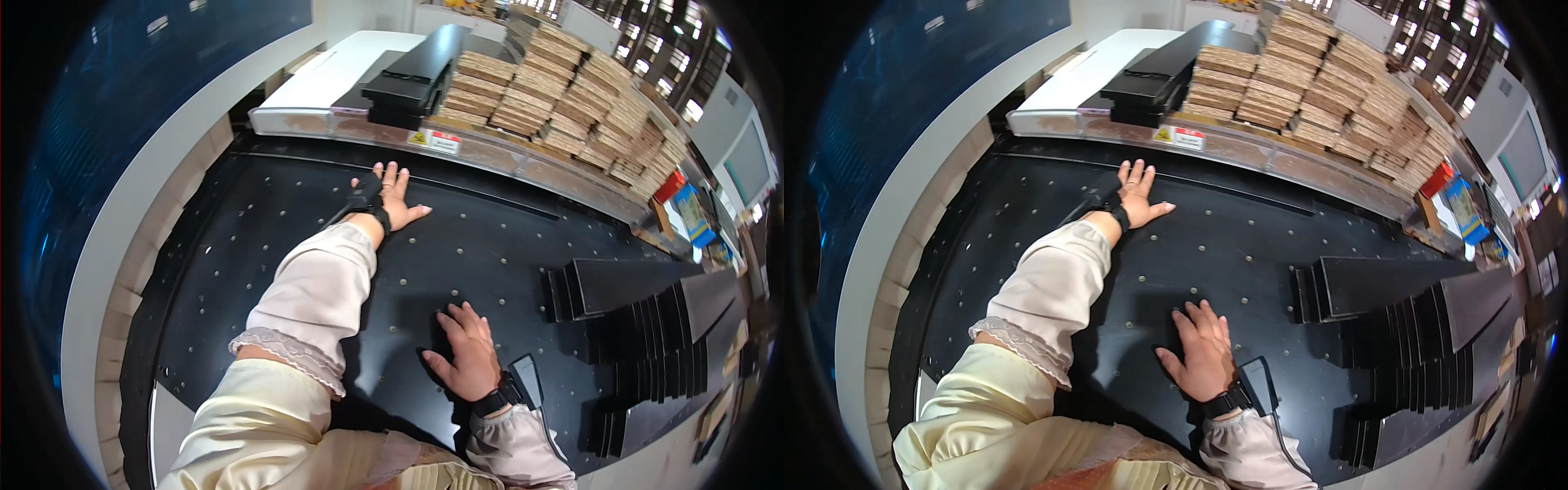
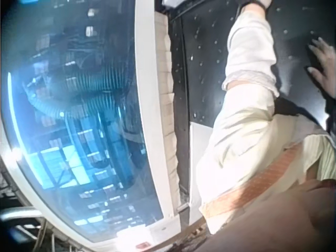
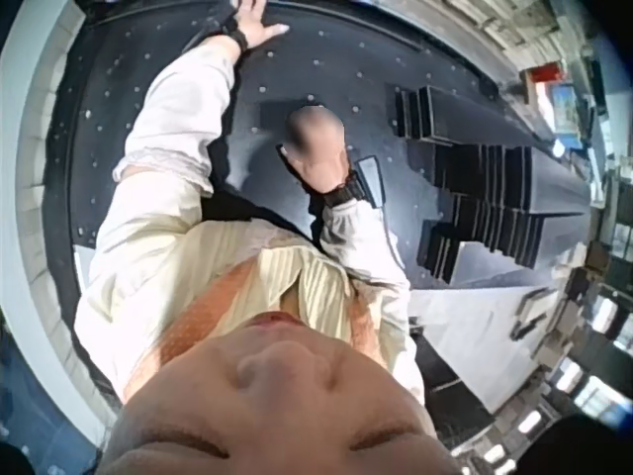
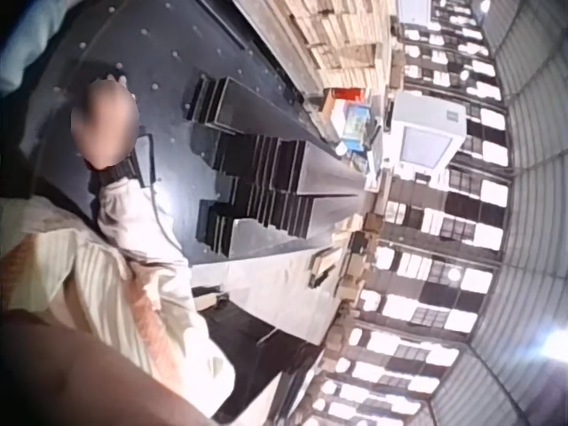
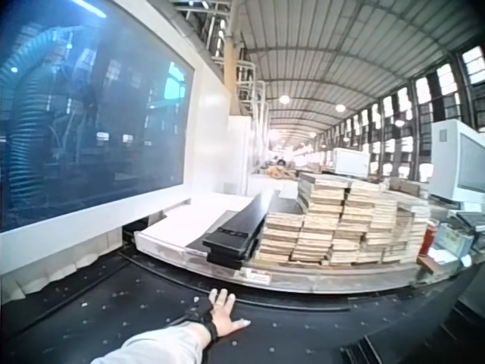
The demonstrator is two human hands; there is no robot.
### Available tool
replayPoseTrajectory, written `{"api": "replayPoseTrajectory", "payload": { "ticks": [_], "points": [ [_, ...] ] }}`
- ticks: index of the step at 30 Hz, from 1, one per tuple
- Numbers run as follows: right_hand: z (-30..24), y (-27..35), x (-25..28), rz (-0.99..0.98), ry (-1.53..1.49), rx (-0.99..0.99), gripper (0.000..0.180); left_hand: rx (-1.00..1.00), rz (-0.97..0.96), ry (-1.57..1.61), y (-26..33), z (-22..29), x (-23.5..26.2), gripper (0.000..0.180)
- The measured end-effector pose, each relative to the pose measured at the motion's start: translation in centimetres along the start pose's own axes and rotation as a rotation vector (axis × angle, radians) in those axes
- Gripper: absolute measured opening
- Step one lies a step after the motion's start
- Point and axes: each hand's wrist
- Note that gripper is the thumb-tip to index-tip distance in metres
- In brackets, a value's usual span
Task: Stacking and organizing black L-shaped furniture components on a workbench in a factory.
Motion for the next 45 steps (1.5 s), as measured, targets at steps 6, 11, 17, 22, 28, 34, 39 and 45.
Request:
{"api": "replayPoseTrajectory", "payload": {
  "ticks": [6,11,17,22,28,34,39,45],
  "points": [
    [-0.4,2.0,-0.4,0.110,-0.069,0.045,0.055,-0.027,0.056,-0.046,-0.4,-0.4,-1.5,0.099],
    [-0.7,4.5,-0.8,0.106,-0.109,0.063,0.056,-0.058,0.074,-0.076,-0.4,-0.4,-1.5,0.095],
    [1.0,4.8,-0.8,0.085,-0.170,0.113,0.050,-0.105,0.282,0.052,1.9,0.6,0.5,0.077],
    [1.8,3.9,-0.3,0.068,-0.277,0.065,0.047,-0.602,0.301,0.431,9.1,4.2,4.2,0.044],
    [2.3,3.4,0.3,0.330,-0.687,-0.038,0.010,-0.316,-0.265,1.142,21.0,9.4,6.4,0.033],
    [3.0,4.3,0.4,0.205,-0.691,-0.118,0.011,-0.308,-0.335,1.154,21.7,9.4,7.0,0.043],
    [3.5,4.8,0.0,0.151,-0.735,-0.157,0.012,-0.336,-0.440,1.211,21.5,9.1,6.7,0.040],
    [3.8,4.8,0.3,0.061,-0.962,-0.256,0.011,-0.312,-0.585,1.305,20.6,8.2,6.6,0.038]
  ]
}}
Point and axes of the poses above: each hand's wrist, its own y-axis away from the middle knuckle, its own x-axis out of the back of the hand, z = x × y, and after that the axes turned 12 degrees about z, right-handed
